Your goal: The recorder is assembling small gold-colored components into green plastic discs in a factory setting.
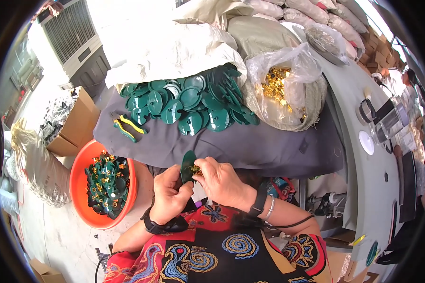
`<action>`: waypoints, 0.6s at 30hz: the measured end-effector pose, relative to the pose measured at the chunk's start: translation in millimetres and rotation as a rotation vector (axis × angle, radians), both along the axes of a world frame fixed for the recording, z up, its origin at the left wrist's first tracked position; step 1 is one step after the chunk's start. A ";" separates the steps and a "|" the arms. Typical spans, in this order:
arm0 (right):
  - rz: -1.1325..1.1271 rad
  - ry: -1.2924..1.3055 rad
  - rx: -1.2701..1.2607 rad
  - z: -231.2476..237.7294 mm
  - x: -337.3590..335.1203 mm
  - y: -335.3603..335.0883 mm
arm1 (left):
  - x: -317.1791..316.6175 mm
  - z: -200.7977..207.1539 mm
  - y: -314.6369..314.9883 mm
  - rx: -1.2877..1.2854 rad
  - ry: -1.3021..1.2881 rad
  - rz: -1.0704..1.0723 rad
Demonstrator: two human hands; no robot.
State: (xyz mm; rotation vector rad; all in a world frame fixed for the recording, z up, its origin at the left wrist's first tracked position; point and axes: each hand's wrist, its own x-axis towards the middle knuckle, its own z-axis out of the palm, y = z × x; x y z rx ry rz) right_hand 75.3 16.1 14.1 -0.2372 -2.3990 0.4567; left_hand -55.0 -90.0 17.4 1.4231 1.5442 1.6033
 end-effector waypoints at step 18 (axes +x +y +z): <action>0.032 -0.138 -1.235 1.8 -17.1 25.2 | -46.8 -30.6 -10.1 -0.164 -0.506 0.226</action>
